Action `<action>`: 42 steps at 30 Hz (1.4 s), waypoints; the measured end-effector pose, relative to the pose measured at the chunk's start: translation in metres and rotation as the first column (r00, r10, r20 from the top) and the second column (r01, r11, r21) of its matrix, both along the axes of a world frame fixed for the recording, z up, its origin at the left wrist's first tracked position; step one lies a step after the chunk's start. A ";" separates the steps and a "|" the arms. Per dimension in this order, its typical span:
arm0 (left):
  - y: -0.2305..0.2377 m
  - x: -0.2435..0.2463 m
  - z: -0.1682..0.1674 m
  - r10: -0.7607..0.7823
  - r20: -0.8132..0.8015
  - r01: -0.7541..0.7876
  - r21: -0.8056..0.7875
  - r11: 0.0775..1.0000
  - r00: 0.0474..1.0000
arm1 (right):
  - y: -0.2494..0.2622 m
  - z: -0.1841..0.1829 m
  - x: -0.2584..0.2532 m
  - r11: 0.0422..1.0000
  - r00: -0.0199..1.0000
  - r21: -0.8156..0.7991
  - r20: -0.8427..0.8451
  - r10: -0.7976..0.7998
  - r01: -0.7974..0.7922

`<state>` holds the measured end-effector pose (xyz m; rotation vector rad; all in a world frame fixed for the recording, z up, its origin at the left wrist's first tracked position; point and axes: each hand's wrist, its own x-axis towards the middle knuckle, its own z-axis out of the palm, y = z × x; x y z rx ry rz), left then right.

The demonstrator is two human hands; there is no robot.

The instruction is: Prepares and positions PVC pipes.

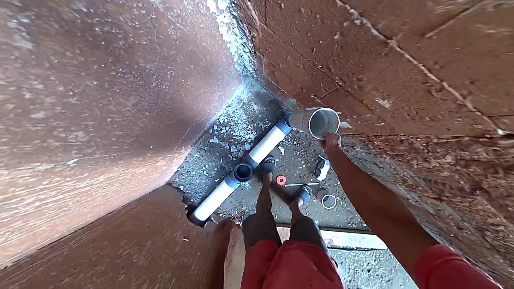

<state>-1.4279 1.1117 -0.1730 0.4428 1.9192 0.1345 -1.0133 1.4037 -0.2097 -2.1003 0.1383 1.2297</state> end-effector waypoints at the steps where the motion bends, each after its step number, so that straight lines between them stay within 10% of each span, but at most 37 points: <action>1: -0.002 0.000 -0.003 -0.011 0.015 0.011 -0.023 1.000 1.000 | 0.007 -0.014 -0.001 1.000 1.000 -0.007 0.004 -0.004 0.004; 22: 0.058 0.014 -0.063 0.177 0.210 -0.182 0.004 0.983 0.961 | 0.042 -0.073 0.020 0.992 0.984 -0.082 0.137 0.109 -0.099; 33: 0.032 0.020 -0.087 0.116 0.136 -0.098 -0.133 0.986 0.984 | 0.050 -0.083 0.018 0.849 0.890 -0.343 0.073 0.451 -0.402; 42: 0.218 0.131 -0.068 -0.151 0.225 0.073 0.321 0.944 0.963 | 0.074 -0.059 0.042 0.526 0.392 -0.478 0.357 0.848 -0.703</action>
